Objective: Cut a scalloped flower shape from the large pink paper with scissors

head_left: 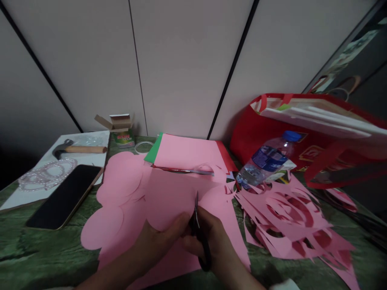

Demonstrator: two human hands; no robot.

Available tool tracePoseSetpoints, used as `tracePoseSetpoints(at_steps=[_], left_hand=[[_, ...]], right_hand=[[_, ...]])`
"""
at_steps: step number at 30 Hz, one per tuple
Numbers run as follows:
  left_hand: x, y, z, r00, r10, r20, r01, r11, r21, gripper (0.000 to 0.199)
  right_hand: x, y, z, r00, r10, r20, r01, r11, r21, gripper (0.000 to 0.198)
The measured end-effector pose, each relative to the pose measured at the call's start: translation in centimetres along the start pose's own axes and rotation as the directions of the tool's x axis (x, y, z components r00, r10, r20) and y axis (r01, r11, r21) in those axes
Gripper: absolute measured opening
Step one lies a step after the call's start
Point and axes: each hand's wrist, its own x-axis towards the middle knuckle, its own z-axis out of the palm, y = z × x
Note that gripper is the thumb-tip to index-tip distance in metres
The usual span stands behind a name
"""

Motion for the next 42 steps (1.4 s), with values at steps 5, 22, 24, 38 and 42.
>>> tracePoseSetpoints(at_steps=[5,22,24,38,42], left_hand=[[-0.14,0.26,0.46,0.999,0.028,-0.024,-0.028,1.000,0.002,0.029],[0.15,0.17,0.36,0.995,0.081,-0.052,-0.080,0.996,0.026,0.025],[0.24,0.09,0.29,0.994,0.083,-0.065,-0.080,0.996,0.041,0.021],[0.46,-0.18,-0.07,0.993,0.092,-0.077,-0.086,0.993,0.074,0.021],[0.75,-0.41,-0.44,0.994,0.101,-0.053,-0.093,0.988,0.127,0.026]], right_hand=[[-0.05,-0.17,-0.07,1.000,0.015,0.006,-0.015,1.000,0.006,0.038],[-0.12,-0.25,-0.04,0.999,0.044,-0.029,-0.046,0.996,-0.078,0.040],[-0.11,-0.28,-0.05,0.999,0.045,-0.026,-0.046,0.997,-0.062,0.040],[-0.05,-0.10,0.12,0.999,0.012,-0.042,-0.014,0.999,-0.044,0.039],[-0.01,-0.13,0.00,0.999,-0.001,-0.038,-0.002,0.998,-0.061,0.037]])
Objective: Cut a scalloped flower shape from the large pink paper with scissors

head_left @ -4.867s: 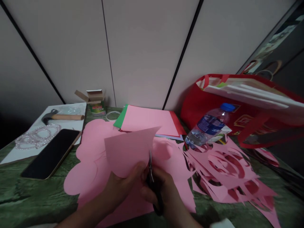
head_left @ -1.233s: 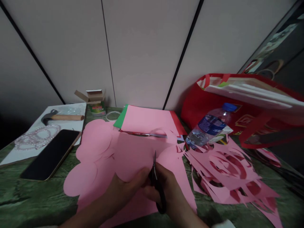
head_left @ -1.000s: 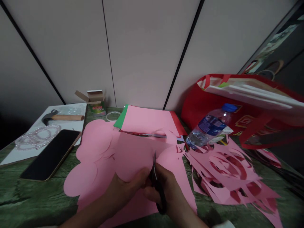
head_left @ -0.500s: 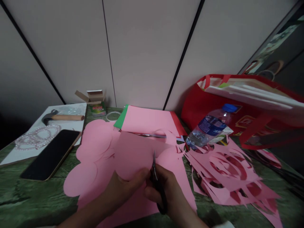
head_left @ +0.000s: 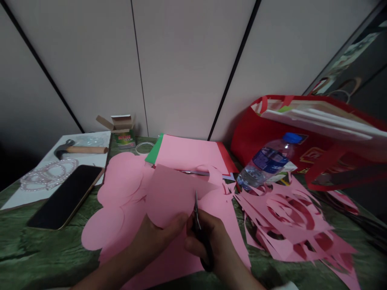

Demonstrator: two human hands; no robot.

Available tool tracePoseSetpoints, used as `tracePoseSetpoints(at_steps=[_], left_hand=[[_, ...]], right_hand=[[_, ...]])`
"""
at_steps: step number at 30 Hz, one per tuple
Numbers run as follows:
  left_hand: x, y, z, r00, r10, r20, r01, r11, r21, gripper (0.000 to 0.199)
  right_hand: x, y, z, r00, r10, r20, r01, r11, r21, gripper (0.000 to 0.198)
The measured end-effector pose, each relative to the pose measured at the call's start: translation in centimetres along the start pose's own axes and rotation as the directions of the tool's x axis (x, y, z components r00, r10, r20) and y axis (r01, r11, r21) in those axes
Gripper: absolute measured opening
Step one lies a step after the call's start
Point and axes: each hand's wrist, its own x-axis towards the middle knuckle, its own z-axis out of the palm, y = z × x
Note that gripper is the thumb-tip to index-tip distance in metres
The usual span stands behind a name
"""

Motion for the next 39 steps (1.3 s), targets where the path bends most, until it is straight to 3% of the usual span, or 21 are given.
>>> tracePoseSetpoints(at_steps=[3,7,12,17,39], left_hand=[[0.09,-0.19,-0.11,0.999,0.006,0.038,-0.006,1.000,0.006,0.025],[0.08,-0.30,-0.06,1.000,0.021,-0.018,-0.021,1.000,-0.022,0.027],[0.24,-0.36,-0.27,0.998,0.006,0.062,-0.008,0.999,0.039,0.027],[-0.07,-0.05,-0.01,1.000,-0.002,-0.011,0.002,1.000,0.005,0.028],[0.15,-0.33,-0.20,0.999,0.053,-0.007,-0.053,0.997,-0.059,0.028]], right_hand=[[0.00,0.13,-0.07,1.000,-0.016,-0.001,0.016,1.000,0.020,0.038],[-0.04,0.16,-0.05,1.000,-0.002,0.000,0.002,0.999,0.039,0.038],[0.03,0.03,-0.05,1.000,0.002,0.009,-0.003,0.998,0.060,0.038],[-0.01,0.24,0.07,1.000,0.022,0.004,-0.022,0.999,0.033,0.038],[-0.11,0.25,0.11,0.998,0.069,-0.006,-0.068,0.996,0.063,0.037]])
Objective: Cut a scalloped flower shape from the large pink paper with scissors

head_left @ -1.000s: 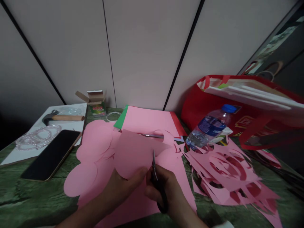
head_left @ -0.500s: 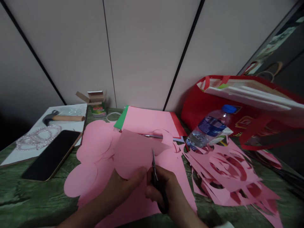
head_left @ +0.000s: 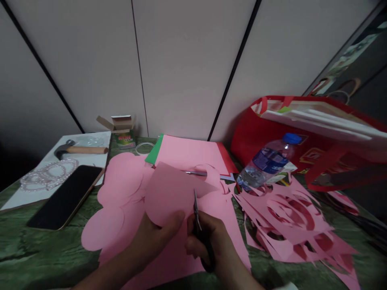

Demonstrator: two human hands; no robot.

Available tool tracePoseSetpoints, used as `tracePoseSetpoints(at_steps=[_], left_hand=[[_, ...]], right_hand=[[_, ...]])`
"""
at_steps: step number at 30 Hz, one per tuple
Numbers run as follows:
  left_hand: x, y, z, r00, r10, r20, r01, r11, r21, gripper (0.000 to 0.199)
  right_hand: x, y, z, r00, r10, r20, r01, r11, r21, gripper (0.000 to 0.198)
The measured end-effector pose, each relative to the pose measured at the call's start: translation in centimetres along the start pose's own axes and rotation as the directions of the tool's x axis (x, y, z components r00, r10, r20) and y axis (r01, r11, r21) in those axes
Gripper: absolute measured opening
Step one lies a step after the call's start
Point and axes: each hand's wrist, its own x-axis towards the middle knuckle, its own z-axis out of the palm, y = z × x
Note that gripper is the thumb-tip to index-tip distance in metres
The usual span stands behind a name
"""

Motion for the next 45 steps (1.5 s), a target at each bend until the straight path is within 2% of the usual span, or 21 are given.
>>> tracePoseSetpoints(at_steps=[11,18,22,25,29,34,45], left_hand=[[0.5,-1.2,-0.5,0.995,0.075,0.062,-0.076,0.997,0.003,0.031],[0.9,-1.9,-0.6,0.997,0.082,0.016,-0.082,0.996,0.035,0.038],[0.3,-1.0,-0.2,0.998,0.021,-0.066,-0.016,0.997,0.070,0.043],[-0.3,-0.2,0.3,0.993,-0.023,-0.118,0.027,0.999,0.028,0.034],[-0.6,0.1,0.6,0.997,-0.052,-0.062,0.049,0.998,-0.041,0.023],[-0.7,0.3,0.6,0.996,-0.091,-0.003,0.091,0.995,-0.026,0.030],[-0.5,0.8,0.6,0.997,-0.082,-0.008,0.082,0.996,-0.029,0.016]], right_hand=[[0.0,0.3,0.1,0.999,0.016,-0.036,-0.017,1.000,-0.024,0.032],[-0.1,0.5,0.2,0.998,0.044,-0.037,-0.044,0.999,0.003,0.033],[0.0,0.9,0.4,0.998,0.057,-0.005,-0.057,0.998,0.041,0.036],[0.1,0.9,0.4,1.000,0.006,0.024,-0.007,0.999,0.053,0.035],[0.2,0.0,0.0,0.995,-0.097,0.027,0.096,0.995,0.038,0.032],[0.2,-0.5,-0.2,0.994,-0.101,0.036,0.100,0.995,0.027,0.033],[0.3,-0.2,-0.2,0.994,-0.111,0.016,0.112,0.993,-0.031,0.035]])
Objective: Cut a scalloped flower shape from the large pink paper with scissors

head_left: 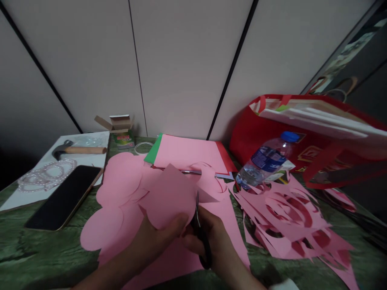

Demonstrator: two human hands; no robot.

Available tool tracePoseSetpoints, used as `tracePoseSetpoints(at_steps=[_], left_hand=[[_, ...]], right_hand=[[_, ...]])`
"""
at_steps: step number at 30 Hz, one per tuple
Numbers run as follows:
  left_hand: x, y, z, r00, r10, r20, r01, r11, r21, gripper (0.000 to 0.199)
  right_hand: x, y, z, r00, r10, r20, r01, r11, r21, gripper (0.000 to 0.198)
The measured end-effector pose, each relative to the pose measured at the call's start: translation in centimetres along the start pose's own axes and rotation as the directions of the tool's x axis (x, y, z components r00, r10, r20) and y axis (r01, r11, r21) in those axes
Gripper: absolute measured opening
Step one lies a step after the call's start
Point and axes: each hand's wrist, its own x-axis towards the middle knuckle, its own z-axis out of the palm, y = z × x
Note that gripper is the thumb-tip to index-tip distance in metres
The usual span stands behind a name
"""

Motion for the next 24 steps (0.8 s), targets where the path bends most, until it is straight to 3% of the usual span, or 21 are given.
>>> tracePoseSetpoints(at_steps=[9,24], left_hand=[[0.33,-0.74,-0.26,0.998,0.040,-0.038,-0.036,0.993,0.112,0.024],[0.51,-0.84,-0.22,0.995,0.091,-0.034,-0.090,0.995,0.046,0.021]], right_hand=[[-0.12,-0.20,-0.02,1.000,-0.004,0.008,0.004,1.000,0.014,0.038],[-0.09,-0.53,0.13,0.999,0.046,-0.025,-0.046,0.999,-0.003,0.041]])
